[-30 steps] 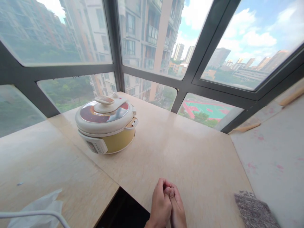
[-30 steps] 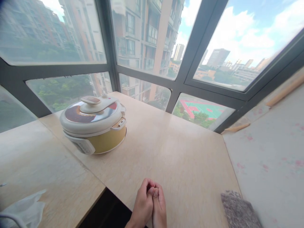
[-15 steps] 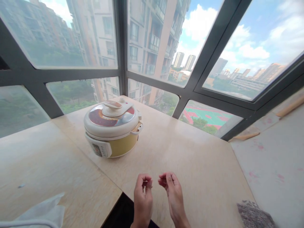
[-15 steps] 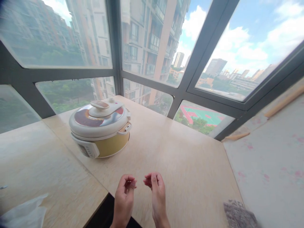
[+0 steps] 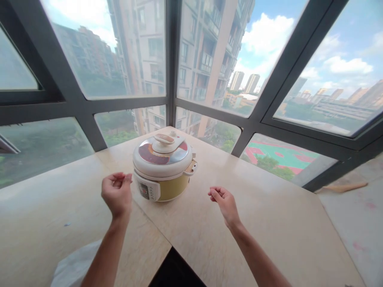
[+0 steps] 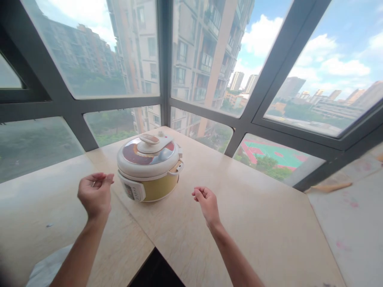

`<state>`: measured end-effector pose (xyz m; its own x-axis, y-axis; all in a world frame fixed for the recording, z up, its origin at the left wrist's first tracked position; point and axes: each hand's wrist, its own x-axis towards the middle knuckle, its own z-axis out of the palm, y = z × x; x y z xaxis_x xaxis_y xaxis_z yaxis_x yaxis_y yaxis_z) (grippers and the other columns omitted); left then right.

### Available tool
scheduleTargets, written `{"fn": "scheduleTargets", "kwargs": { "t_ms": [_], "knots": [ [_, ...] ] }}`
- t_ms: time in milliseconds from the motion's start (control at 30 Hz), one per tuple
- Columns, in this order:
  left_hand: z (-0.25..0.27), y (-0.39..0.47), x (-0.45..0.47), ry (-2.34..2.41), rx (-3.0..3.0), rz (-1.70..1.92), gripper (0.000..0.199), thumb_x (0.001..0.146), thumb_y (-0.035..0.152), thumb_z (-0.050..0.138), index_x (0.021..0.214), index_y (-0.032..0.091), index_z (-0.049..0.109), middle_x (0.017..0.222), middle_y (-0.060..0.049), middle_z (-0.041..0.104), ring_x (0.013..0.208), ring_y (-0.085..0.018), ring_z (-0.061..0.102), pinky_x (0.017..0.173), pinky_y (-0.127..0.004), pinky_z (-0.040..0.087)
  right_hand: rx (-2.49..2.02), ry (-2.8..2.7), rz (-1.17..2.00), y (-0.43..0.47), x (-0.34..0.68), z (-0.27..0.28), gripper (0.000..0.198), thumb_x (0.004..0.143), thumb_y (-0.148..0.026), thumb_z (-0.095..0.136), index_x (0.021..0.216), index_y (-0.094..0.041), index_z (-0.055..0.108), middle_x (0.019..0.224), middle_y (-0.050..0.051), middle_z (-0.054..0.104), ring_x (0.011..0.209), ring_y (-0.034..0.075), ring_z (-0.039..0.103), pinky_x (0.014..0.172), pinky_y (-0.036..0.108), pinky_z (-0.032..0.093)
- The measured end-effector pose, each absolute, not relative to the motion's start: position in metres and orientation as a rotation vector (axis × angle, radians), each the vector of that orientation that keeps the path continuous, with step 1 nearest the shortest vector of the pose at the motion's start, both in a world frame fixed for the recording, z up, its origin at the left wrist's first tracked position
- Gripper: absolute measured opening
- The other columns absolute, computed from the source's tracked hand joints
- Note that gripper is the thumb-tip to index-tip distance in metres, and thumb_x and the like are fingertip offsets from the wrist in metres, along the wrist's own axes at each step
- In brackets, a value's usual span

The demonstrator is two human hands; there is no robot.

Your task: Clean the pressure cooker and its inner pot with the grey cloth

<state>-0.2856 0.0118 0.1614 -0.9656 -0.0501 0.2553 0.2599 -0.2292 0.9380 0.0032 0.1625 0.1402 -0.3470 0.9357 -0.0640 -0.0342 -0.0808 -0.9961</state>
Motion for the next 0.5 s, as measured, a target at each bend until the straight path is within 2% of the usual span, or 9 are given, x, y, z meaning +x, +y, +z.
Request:
{"fn": "scheduleTargets", "kwargs": {
  "t_ms": [133,267,400,500],
  "knots": [
    [0.185,0.022,-0.334,-1.954,-0.227,-2.337,0.031,0.059,0.012,0.076,0.081,0.015,0.054,0.07,0.004,0.057,0.061,-0.009,0.058,0.059,-0.021,0.05,-1.047,-1.488,1.553,0.174,-0.009,0.151,0.06,0.055,-0.061,0.083,0.09,-0.013,0.075,0.08,0.009,0.074,0.077,0.02,0.064,0.079,0.036,0.05],
    [0.204,0.036,-0.374,-2.058,-0.317,-2.257,0.031,0.059,0.009,0.076,0.081,0.014,0.054,0.072,0.004,0.055,0.061,-0.008,0.054,0.054,-0.019,0.047,-1.039,-1.599,1.51,0.182,-0.015,0.162,0.052,0.056,-0.053,0.082,0.091,-0.014,0.076,0.085,0.008,0.074,0.08,0.021,0.063,0.081,0.037,0.049],
    [0.214,0.057,-0.404,-2.173,-0.353,-2.276,0.024,0.066,0.01,0.07,0.084,0.015,0.054,0.071,0.003,0.056,0.061,-0.011,0.058,0.049,-0.019,0.043,-1.03,-1.72,1.403,0.189,-0.024,0.169,0.045,0.067,-0.053,0.07,0.091,-0.015,0.075,0.078,0.005,0.068,0.074,0.019,0.057,0.078,0.037,0.047],
    [0.215,0.072,-0.422,-2.262,-0.338,-2.304,0.024,0.067,0.007,0.066,0.085,0.016,0.053,0.074,0.001,0.057,0.062,-0.012,0.06,0.051,-0.019,0.041,-1.047,-1.736,1.38,0.194,-0.032,0.172,0.044,0.07,-0.052,0.064,0.092,-0.015,0.074,0.077,0.003,0.063,0.072,0.017,0.055,0.076,0.036,0.048]
  ]
}}
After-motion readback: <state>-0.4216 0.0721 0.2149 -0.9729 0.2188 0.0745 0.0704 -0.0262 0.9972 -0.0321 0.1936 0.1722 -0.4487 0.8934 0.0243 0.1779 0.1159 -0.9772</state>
